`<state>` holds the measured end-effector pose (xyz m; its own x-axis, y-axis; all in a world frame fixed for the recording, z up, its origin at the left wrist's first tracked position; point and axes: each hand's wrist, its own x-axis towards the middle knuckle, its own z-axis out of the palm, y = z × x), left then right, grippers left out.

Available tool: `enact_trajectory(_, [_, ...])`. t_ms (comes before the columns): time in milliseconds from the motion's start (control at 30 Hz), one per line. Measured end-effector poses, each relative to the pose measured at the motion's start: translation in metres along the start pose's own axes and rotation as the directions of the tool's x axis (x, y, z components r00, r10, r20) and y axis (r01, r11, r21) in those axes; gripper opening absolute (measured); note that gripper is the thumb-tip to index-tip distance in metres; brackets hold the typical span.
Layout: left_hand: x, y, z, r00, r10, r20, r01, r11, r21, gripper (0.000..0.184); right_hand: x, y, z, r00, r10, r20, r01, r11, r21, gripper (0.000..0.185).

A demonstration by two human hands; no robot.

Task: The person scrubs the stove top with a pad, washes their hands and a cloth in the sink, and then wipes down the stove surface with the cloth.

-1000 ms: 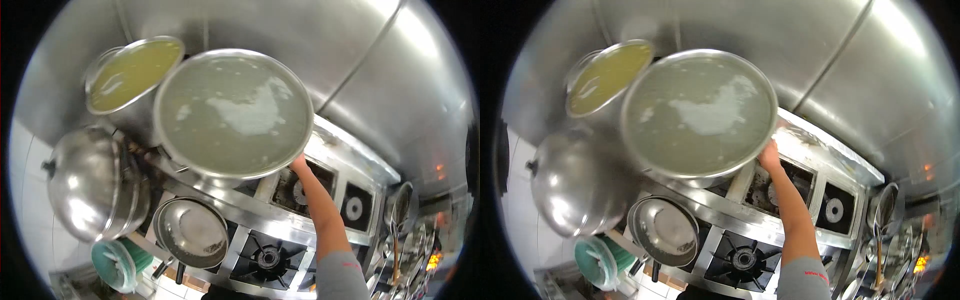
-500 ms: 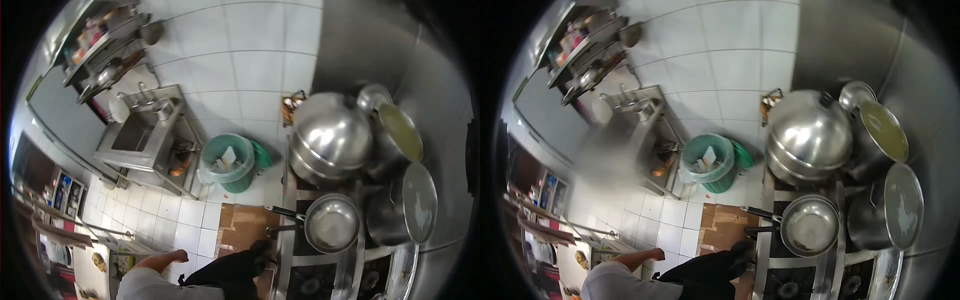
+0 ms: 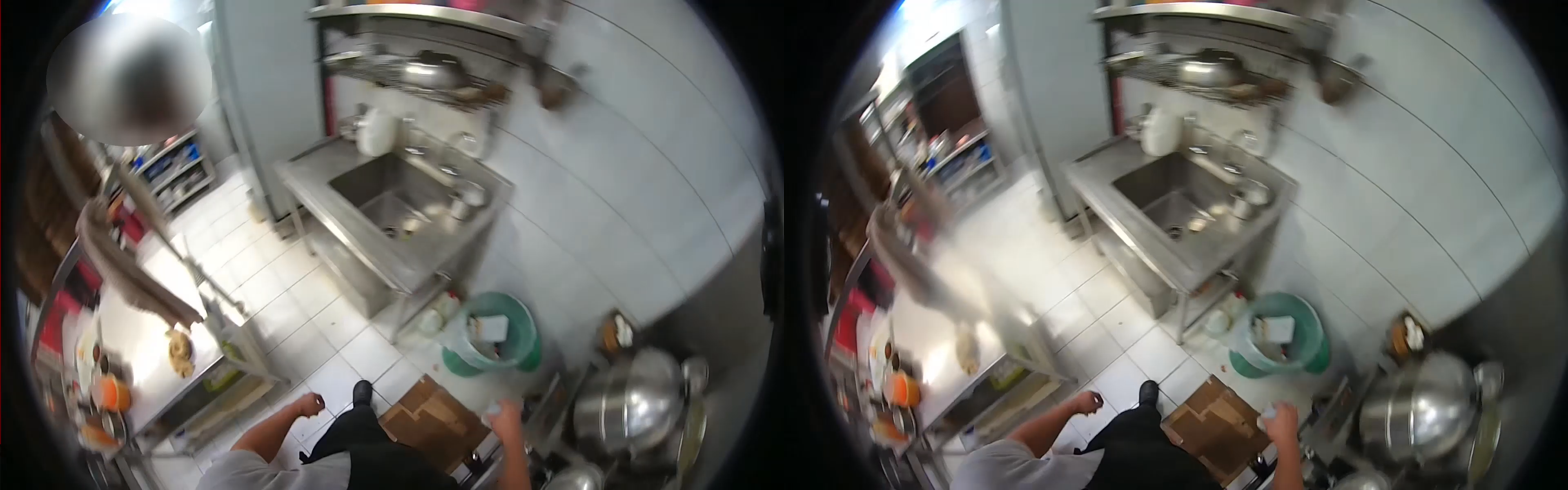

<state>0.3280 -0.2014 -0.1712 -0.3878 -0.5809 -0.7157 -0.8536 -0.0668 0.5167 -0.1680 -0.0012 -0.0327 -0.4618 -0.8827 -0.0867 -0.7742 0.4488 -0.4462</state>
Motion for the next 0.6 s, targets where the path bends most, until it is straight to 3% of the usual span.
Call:
enact_trajectory(33, [-0.001,-0.018,-0.006,0.996,-0.042,-0.081,0.03,0.989,-0.144,0.029,0.052,-0.017,0.012,0.991,-0.132,-0.03,0.132,0.991,-0.009,0.04])
enact_trajectory(100, [-0.008,-0.054,-0.035,0.964,-0.091,-0.251,0.029,0.971,-0.239,0.027,0.164,-0.065,0.017,0.974,-0.225,-0.04,0.227,0.971,0.08,0.041])
enact_trajectory(133, [-0.02,-0.067,-0.049,0.937,-0.095,-0.335,0.008,0.967,-0.253,0.022,0.209,-0.098,0.016,0.942,-0.311,-0.129,0.321,0.944,0.072,0.04])
enact_trajectory(167, [-0.03,-0.077,-0.063,0.904,-0.161,-0.395,0.028,0.947,-0.321,0.022,0.254,-0.135,0.006,0.947,-0.319,-0.04,0.321,0.944,0.08,0.041])
enact_trajectory(200, [-0.042,-0.085,-0.075,0.869,-0.213,-0.447,0.035,0.927,-0.374,0.023,0.3,-0.154,0.016,0.904,-0.4,-0.151,0.411,0.91,0.052,0.041])
enact_trajectory(233, [-0.059,-0.088,-0.081,0.849,-0.269,-0.456,0.06,0.905,-0.421,0.023,0.345,-0.179,0.014,0.869,-0.475,-0.138,0.486,0.872,0.064,0.043])
enact_trajectory(300, [-0.081,-0.08,-0.095,0.674,-0.423,-0.605,-0.063,0.783,-0.618,0.027,0.407,-0.241,0.026,0.799,-0.58,-0.157,0.598,0.794,0.108,0.047])
enact_trajectory(367, [-0.086,-0.093,-0.089,0.59,-0.412,-0.694,-0.116,0.808,-0.578,0.029,0.452,-0.284,0.035,0.788,-0.588,-0.181,0.611,0.784,0.112,0.049])
enact_trajectory(400, [-0.091,-0.087,-0.096,0.659,-0.436,-0.613,-0.089,0.763,-0.64,0.03,0.471,-0.304,0.042,0.804,-0.573,-0.162,0.59,0.802,0.091,0.049])
enact_trajectory(467, [-0.088,-0.092,-0.091,0.665,-0.457,-0.59,-0.212,0.643,-0.736,0.021,0.5,-0.341,0.056,0.802,-0.561,-0.208,0.586,0.806,0.084,0.046])
enact_trajectory(533, [-0.079,-0.093,-0.086,0.693,-0.475,-0.542,-0.164,0.628,-0.761,0.018,0.529,-0.356,0.079,0.771,-0.588,-0.245,0.624,0.775,0.104,0.044])
enact_trajectory(600, [-0.067,-0.085,-0.089,0.725,-0.494,-0.48,-0.131,0.585,-0.8,0.018,0.552,-0.363,0.101,0.84,-0.51,-0.186,0.515,0.857,-0.025,0.047])
